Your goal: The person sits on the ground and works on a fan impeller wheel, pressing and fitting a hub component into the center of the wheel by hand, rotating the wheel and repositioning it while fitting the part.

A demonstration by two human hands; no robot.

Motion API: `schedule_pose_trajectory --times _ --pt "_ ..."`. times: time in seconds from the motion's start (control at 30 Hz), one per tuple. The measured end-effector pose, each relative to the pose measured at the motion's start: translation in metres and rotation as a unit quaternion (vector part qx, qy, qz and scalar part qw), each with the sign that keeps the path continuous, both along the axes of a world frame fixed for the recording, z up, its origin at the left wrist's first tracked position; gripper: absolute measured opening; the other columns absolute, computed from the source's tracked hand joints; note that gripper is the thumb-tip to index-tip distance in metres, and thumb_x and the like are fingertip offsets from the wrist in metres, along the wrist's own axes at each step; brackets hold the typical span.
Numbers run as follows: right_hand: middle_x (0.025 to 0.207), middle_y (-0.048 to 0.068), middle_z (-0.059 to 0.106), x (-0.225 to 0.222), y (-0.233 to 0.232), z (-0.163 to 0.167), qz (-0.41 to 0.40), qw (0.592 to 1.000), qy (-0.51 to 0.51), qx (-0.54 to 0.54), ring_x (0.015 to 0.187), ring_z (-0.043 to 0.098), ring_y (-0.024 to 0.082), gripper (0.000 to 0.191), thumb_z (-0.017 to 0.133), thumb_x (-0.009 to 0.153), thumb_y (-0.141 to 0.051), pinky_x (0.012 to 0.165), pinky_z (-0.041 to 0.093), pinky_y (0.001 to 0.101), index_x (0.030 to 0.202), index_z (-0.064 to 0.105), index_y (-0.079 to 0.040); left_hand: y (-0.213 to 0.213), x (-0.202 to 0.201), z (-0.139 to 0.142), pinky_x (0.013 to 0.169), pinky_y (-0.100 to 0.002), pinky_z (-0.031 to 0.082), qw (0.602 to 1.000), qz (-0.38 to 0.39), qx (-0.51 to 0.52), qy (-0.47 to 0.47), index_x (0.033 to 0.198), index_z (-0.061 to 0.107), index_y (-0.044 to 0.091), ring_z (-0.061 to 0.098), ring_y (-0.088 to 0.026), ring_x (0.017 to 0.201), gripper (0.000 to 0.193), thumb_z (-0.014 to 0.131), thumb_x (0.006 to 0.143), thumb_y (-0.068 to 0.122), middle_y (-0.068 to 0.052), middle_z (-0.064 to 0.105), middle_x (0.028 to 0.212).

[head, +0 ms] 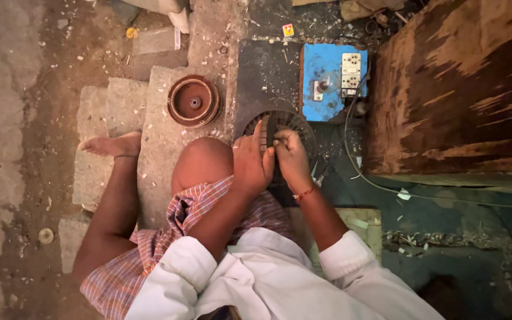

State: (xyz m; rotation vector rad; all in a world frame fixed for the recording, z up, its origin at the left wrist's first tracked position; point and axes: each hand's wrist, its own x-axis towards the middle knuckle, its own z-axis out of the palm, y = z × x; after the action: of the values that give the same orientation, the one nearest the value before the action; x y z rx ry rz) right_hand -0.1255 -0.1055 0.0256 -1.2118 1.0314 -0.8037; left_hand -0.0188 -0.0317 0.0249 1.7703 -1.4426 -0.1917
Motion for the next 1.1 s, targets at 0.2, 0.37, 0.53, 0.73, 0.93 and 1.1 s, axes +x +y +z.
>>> schedule_pose_trajectory --times 0.2,0.37,0.53,0.73,0.93,1.1 --pt "0.097 0.004 0.066 0.006 -0.001 -0.005 -0.035 0.999 0.022 0.009 0.088 0.061 0.012 0.015 0.058 0.100 -0.007 0.081 0.051 0.0269 0.113 0.062 0.000 -0.001 -0.001 -0.004 0.099 -0.054 0.042 0.999 -0.013 -0.030 0.002 0.152 0.040 -0.008 0.059 -0.042 0.105 0.065 0.047 0.107 0.038 -0.022 0.064 0.113" --pt "0.100 0.005 0.067 0.004 -0.002 0.000 -0.019 0.999 0.036 -0.002 0.092 0.061 0.011 0.014 0.057 0.101 -0.007 0.084 0.051 0.0254 0.112 0.063 0.000 -0.002 -0.002 0.000 0.101 -0.054 0.042 1.000 0.000 -0.022 -0.011 0.151 0.042 -0.008 0.059 -0.041 0.104 0.065 0.046 0.106 0.039 -0.022 0.064 0.111" --pt "0.102 0.004 0.067 0.001 0.003 0.005 -0.008 0.999 -0.022 0.035 0.094 0.062 0.010 0.016 0.056 0.098 -0.004 0.085 0.052 0.0259 0.113 0.060 -0.002 -0.001 0.000 0.001 0.101 -0.053 0.042 1.000 -0.013 -0.017 0.018 0.152 0.041 -0.009 0.060 -0.041 0.104 0.067 0.043 0.107 0.041 -0.022 0.064 0.112" --pt "0.100 0.006 0.070 0.011 0.000 0.001 -0.042 0.993 0.088 -0.062 0.092 0.066 0.012 0.016 0.057 0.096 -0.004 0.085 0.053 0.0267 0.109 0.065 0.000 -0.001 -0.001 -0.002 0.099 -0.053 0.042 1.000 0.009 -0.004 0.009 0.152 0.043 -0.008 0.060 -0.041 0.103 0.069 0.042 0.106 0.043 -0.023 0.064 0.111" --pt "0.099 0.003 0.067 0.002 -0.007 0.004 -0.008 0.998 0.060 -0.013 0.090 0.060 0.010 0.018 0.058 0.099 -0.010 0.083 0.051 0.0260 0.113 0.065 -0.002 0.000 -0.002 -0.001 0.108 -0.055 0.040 1.000 -0.013 -0.021 -0.006 0.155 0.038 -0.008 0.059 -0.040 0.110 0.070 0.042 0.108 0.045 -0.020 0.064 0.114" --pt "0.101 0.002 0.066 -0.005 -0.011 0.002 0.032 0.999 0.014 0.008 0.092 0.061 0.009 0.021 0.056 0.100 -0.010 0.085 0.050 0.0246 0.119 0.062 -0.002 0.004 0.002 0.002 0.117 -0.060 0.033 0.999 -0.049 -0.024 0.005 0.155 0.032 -0.010 0.059 -0.038 0.113 0.077 0.048 0.106 0.047 -0.020 0.062 0.117"
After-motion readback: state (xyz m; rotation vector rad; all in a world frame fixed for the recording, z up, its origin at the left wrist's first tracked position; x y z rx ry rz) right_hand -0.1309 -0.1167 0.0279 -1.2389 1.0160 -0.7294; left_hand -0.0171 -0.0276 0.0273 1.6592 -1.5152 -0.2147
